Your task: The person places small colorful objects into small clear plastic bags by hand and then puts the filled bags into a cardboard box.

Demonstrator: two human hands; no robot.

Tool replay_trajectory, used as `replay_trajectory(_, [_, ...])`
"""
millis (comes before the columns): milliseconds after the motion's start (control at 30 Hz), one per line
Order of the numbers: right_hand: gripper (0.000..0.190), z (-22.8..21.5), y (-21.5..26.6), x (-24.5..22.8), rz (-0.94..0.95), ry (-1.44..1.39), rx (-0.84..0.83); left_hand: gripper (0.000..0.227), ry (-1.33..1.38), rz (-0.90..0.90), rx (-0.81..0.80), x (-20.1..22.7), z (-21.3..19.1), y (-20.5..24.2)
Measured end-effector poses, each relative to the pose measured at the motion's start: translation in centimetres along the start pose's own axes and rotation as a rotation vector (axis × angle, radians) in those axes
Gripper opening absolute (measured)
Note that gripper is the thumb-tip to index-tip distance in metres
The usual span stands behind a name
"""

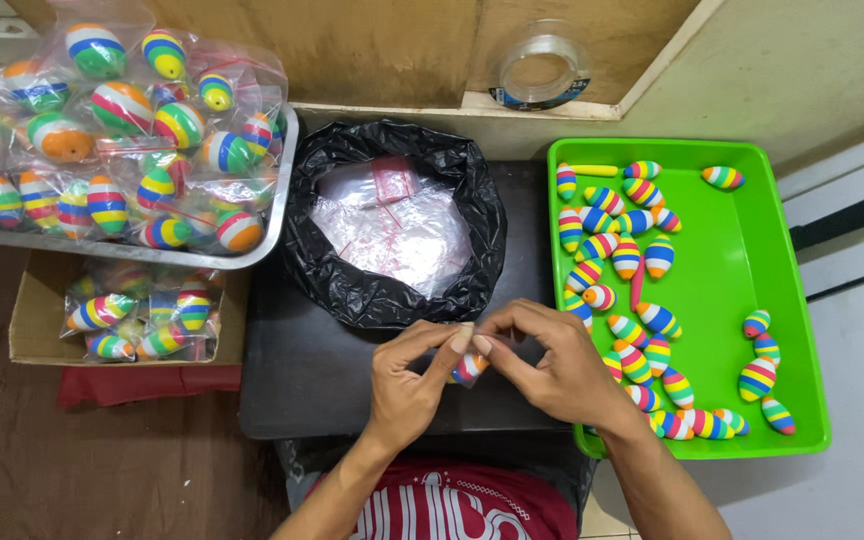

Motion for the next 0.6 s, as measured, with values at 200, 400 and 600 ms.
replay_trajectory(200, [0.013, 1.2, 0.2, 0.1, -0.005, -0.016, -0.015, 0.012, -0.033, 0.118, 0.06, 1.1, -0.6, 0.4])
replay_trajectory(400, [0.016, 1.0, 0.6, 0.8, 0.097, 0.0, -0.011, 0.015, -0.039, 0.078, 0.167, 0.6, -2.1, 0.6])
replay_trajectory(600, [0.015, 1.6, 0.6, 0.3, 0.087, -0.029, 0.026, 0.022, 0.085, -0.19, 0.1, -2.1, -2.2, 2.0])
Point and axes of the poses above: each hand's wrist, its own y-axis away from the middle knuckle, its own z-axis out of the palm, x = y × z, the point moved 4 cm from there along -y, towards the middle knuckle, and after that the axes turned 6 degrees about x, right-handed, at the moved point
